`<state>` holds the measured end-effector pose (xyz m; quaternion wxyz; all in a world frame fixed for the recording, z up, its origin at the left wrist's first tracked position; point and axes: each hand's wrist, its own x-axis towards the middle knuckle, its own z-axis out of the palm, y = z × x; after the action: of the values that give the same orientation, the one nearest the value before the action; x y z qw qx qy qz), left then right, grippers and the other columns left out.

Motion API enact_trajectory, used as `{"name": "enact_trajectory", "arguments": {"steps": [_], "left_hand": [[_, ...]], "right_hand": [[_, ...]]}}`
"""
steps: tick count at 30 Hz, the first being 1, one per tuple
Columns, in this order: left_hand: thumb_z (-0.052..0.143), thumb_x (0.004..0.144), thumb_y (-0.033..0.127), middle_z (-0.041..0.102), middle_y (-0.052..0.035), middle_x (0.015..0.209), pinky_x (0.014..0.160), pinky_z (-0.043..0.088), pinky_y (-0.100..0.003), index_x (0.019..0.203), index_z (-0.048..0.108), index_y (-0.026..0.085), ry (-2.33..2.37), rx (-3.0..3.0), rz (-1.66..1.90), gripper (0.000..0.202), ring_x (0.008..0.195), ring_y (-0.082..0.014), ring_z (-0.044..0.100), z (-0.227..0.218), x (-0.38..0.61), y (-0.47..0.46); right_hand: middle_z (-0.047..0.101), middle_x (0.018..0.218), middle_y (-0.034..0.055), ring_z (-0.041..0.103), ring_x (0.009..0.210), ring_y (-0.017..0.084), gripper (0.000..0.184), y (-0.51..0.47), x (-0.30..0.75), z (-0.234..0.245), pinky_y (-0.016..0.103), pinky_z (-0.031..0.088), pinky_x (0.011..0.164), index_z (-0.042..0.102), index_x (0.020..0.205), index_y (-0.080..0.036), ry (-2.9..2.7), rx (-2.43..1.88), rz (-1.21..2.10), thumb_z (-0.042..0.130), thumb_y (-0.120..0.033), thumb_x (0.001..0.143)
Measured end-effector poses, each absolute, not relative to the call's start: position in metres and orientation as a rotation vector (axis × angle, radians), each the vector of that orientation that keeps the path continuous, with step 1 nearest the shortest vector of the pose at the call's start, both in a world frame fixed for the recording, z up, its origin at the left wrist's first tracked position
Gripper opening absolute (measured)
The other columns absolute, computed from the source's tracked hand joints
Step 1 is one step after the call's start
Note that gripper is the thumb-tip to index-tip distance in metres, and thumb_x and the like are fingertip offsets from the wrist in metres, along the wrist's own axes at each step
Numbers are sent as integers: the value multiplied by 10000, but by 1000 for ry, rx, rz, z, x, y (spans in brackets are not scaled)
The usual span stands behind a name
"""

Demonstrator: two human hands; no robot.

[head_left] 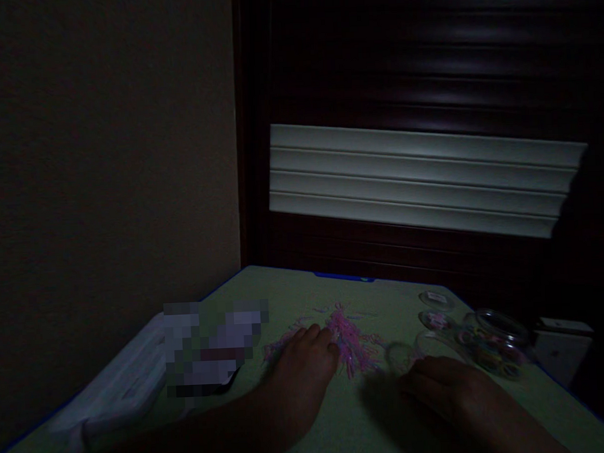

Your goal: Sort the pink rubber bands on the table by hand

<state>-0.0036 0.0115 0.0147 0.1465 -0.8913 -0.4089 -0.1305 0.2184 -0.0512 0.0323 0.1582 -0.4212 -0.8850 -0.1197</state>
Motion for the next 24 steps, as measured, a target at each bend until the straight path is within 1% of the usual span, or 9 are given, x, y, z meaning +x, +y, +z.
{"name": "enact_trajectory", "arguments": {"steps": [4,9,11,14,17,19,24], "left_hand": [[434,771,-2,574,-86,881,786,423,-389,826,593,139,-1170,-2554,-403,220,851,-237,510,15,-3,12],[427,771,-14,559,-73,899,780,422,-368,836,591,148,-1153,-2514,-408,239,855,-224,499,15,-3,13],[427,775,-10,560,-72,897,776,423,-356,829,593,146,-1159,-2509,-383,234,854,-219,498,16,-3,12],[422,782,-4,575,-75,874,772,424,-351,825,598,143,-1162,-2519,-322,233,846,-218,507,19,-2,12],[417,781,-5,591,-85,848,769,423,-371,830,603,136,-1167,-2516,-286,239,834,-230,520,20,-1,11],[410,786,-4,588,-83,834,768,419,-377,818,603,136,-1166,-2506,-315,241,823,-231,522,19,-1,11],[425,821,43,559,-67,873,760,413,-355,809,581,150,-1103,-2519,-463,189,829,-219,499,22,0,9]], "right_hand": [[599,735,19,552,645,137,224,-52,217,34,211,361,553,610,814,-202,-2545,-1235,-322,507,-14,747],[608,717,32,559,630,150,206,-55,211,43,220,376,547,618,769,-184,-2589,-1330,-315,544,3,723],[612,730,30,563,642,148,214,-57,209,47,216,379,555,621,782,-185,-2597,-1351,-294,553,7,717],[610,734,17,562,649,137,230,-58,210,47,207,370,556,619,795,-194,-2565,-1320,-322,545,10,719],[595,706,10,544,599,118,217,-56,213,44,199,350,519,608,785,-192,-2553,-1231,-352,523,-1,725],[589,700,11,539,595,120,199,-56,213,43,208,351,521,597,776,-191,-2564,-1205,-357,512,-17,733],[603,737,15,560,662,138,221,-59,212,47,218,389,578,599,781,-203,-2533,-1313,-312,501,-8,749]]}}
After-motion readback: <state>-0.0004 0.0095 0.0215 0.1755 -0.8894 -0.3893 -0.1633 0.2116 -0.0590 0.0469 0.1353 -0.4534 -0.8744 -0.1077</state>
